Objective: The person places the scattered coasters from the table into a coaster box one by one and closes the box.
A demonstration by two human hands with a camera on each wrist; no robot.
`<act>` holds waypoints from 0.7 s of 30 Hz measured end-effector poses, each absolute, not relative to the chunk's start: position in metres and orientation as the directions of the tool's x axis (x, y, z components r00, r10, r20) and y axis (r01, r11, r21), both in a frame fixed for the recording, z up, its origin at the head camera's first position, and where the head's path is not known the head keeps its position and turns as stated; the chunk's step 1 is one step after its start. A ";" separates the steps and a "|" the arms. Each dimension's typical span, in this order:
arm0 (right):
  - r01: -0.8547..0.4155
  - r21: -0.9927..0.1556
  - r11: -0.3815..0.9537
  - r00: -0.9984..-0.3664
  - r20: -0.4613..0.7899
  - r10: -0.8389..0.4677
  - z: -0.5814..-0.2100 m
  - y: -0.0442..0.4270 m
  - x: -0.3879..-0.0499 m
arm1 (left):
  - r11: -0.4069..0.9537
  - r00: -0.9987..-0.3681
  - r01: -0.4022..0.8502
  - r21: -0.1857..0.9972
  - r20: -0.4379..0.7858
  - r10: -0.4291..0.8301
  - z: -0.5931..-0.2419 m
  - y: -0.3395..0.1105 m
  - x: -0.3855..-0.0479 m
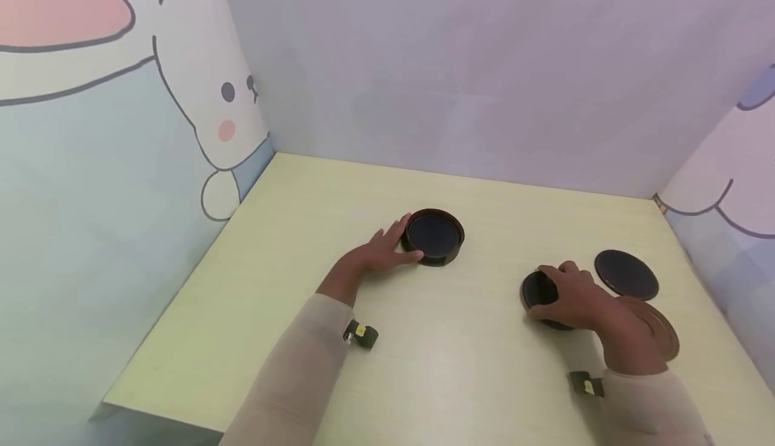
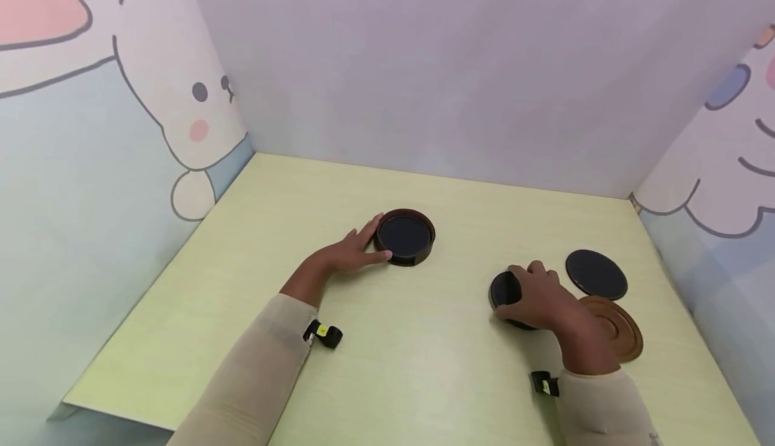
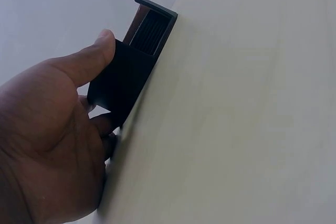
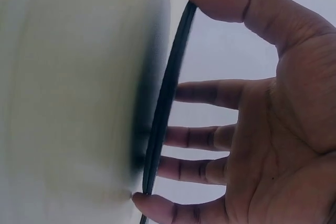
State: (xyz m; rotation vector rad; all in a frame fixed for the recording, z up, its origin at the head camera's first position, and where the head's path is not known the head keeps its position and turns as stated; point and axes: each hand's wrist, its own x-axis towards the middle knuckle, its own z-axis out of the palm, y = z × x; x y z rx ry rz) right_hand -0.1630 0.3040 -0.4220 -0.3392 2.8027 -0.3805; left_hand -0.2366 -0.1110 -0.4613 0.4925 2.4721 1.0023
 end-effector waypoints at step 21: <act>-0.281 -0.296 0.913 -0.942 -0.099 -0.322 -0.403 0.273 -0.160 | 0.676 -0.847 0.169 0.718 -0.244 0.472 -0.462 -0.114 -0.238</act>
